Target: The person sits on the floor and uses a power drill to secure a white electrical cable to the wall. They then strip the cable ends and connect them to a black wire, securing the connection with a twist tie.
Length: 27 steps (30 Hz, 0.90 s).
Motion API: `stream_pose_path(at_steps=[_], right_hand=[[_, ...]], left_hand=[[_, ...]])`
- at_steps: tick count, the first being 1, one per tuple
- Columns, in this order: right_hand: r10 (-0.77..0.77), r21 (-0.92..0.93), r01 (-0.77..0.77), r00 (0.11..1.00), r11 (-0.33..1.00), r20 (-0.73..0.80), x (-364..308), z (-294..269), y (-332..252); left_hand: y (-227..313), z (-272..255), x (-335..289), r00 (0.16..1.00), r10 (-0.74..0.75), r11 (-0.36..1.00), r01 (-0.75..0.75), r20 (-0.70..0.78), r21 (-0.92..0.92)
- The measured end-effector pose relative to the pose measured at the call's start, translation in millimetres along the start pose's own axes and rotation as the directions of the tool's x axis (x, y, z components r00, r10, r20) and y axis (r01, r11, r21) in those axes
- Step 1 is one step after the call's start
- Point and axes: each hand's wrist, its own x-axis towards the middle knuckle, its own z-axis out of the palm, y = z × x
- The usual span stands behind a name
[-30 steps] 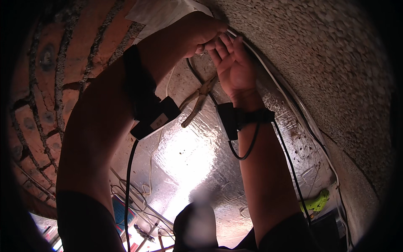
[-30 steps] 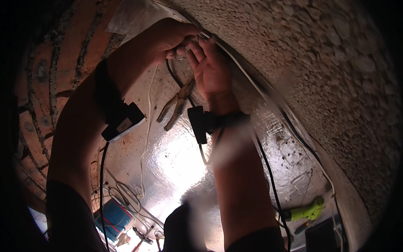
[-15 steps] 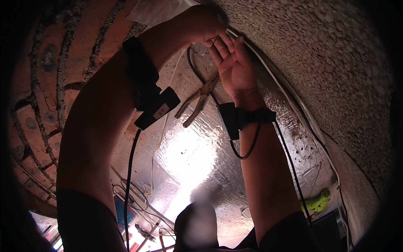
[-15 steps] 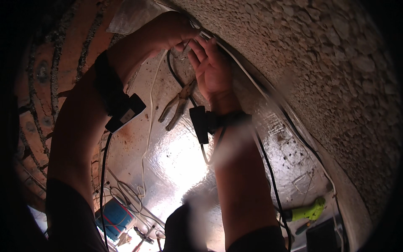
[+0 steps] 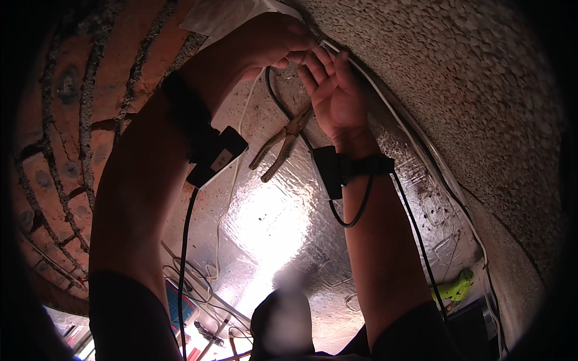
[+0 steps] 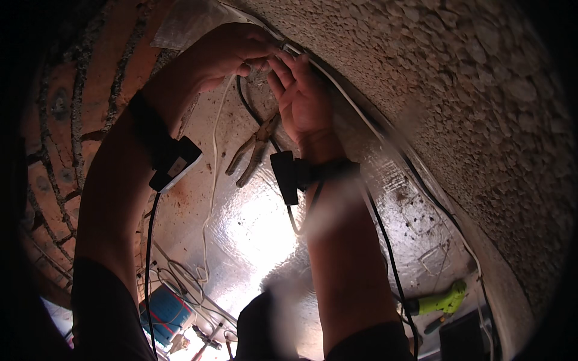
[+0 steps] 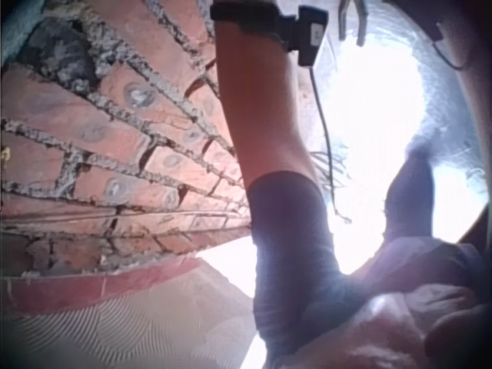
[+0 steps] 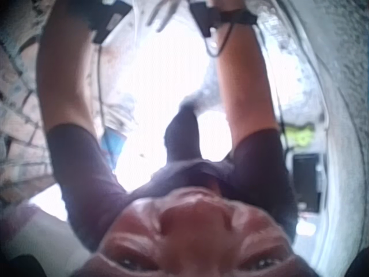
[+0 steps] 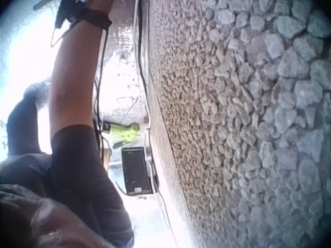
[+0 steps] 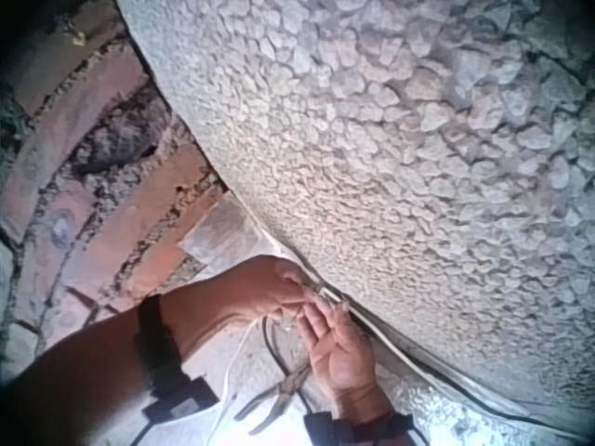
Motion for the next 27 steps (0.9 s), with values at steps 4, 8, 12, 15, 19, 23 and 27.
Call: stream_pose_path(at_steps=[4, 8, 12, 15, 19, 23, 27], right_hand=[[0.017, 0.027, -0.016, 0.999, 0.999, -0.031, 1.2, 0.1, 2.1], [0.017, 0.035, -0.016, 0.999, 0.999, -0.029, 1.6, -2.3, 1.5], [-0.004, 0.037, 0.005, 0.999, 0.999, -0.043, 1.8, -2.8, 1.1], [0.014, 0.057, -0.012, 1.0, 0.998, -0.024, 0.8, 2.4, 5.0], [0.01, 0.049, -0.01, 1.0, 0.999, -0.016, 1.0, -2.9, 2.3], [-0.001, 0.042, 0.002, 0.999, 0.999, -0.036, -0.1, -1.0, 1.3], [-0.01, 0.05, 0.013, 0.998, 0.999, -0.056, 1.5, -4.6, 4.3]], left_hand=[[-5.6, -1.7, -4.3, 0.998, 0.0, 0.991, -0.007, -0.058, -0.132], [0.6, 7.8, -3.8, 0.976, -0.064, 0.976, 0.017, -0.209, -0.219], [-16.0, 10.4, 11.0, 0.984, -0.1, 0.91, 0.031, -0.146, -0.414], [-24.3, 7.6, 9.8, 0.987, -0.04, 0.926, -0.021, -0.154, -0.376], [-16.6, 25.0, 7.0, 0.913, -0.031, 0.981, -0.051, -0.407, -0.187], [-18.8, 26.3, -1.7, 0.81, 0.422, 0.852, -0.2, -0.407, 0.484], [-32.4, 23.1, -3.7, 0.673, 0.708, 0.535, -0.315, -0.212, 0.784]])
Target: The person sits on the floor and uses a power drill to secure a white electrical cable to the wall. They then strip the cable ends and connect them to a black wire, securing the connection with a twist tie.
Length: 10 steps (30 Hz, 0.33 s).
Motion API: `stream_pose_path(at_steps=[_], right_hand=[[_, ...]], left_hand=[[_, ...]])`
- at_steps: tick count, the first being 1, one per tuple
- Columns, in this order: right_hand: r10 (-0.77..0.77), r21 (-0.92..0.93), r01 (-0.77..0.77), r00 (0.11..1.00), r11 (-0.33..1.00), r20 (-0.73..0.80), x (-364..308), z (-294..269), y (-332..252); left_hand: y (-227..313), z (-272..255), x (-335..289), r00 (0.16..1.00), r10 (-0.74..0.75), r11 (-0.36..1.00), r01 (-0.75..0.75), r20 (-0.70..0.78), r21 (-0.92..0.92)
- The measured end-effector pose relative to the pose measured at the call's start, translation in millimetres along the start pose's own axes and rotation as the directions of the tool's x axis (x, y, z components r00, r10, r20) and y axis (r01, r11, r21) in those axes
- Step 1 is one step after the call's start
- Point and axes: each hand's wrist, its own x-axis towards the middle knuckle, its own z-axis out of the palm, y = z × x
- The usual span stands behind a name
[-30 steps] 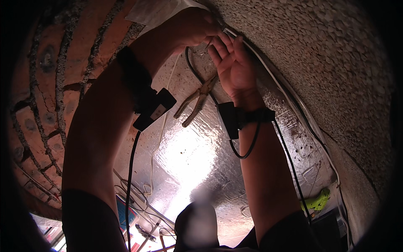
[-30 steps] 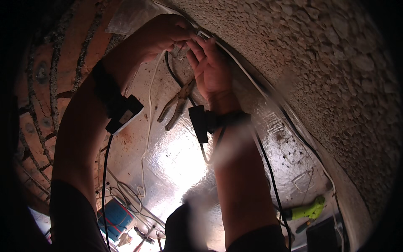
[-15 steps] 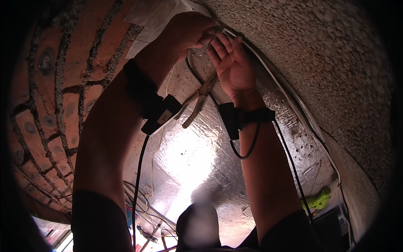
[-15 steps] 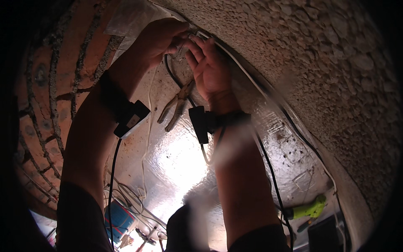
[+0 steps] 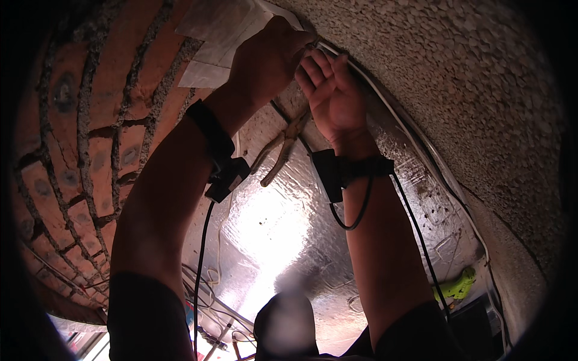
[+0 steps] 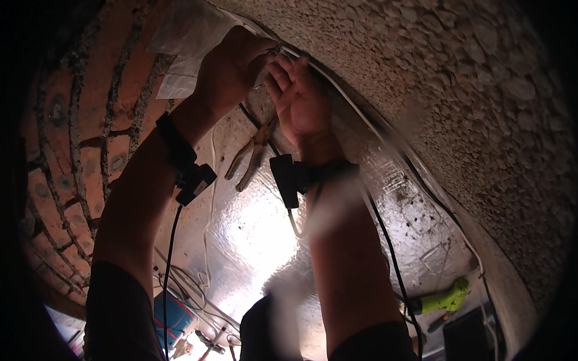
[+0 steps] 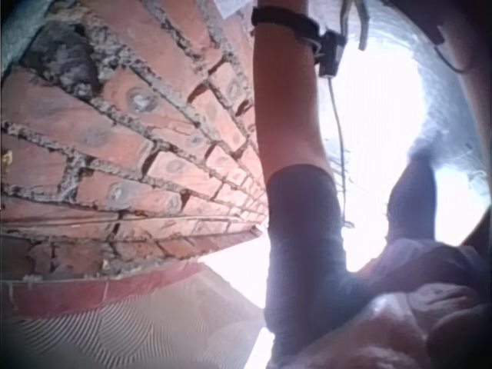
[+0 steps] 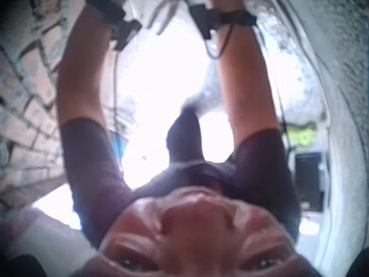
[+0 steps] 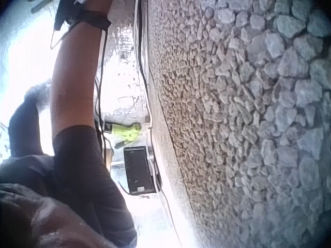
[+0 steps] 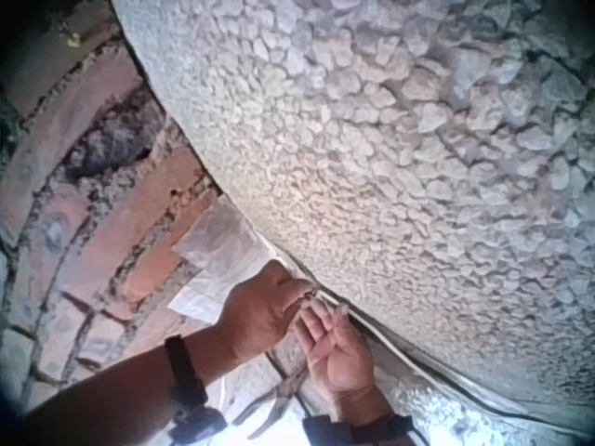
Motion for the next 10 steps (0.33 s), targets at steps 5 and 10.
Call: stream_pose_path(at_steps=[5, 10], right_hand=[[0.009, 0.009, -0.01, 0.999, 1.0, 0.042, -0.5, 1.7, -2.0], [0.012, -0.015, -0.011, 0.998, 1.0, 0.066, -1.4, 2.0, -3.3]], left_hand=[[-11.3, -1.6, 6.2, 0.992, 0.128, 0.99, -0.128, 0.008, 0.064], [-8.9, -12.4, 13.3, 0.98, 0.201, 0.98, -0.201, 0.013, -0.003]])
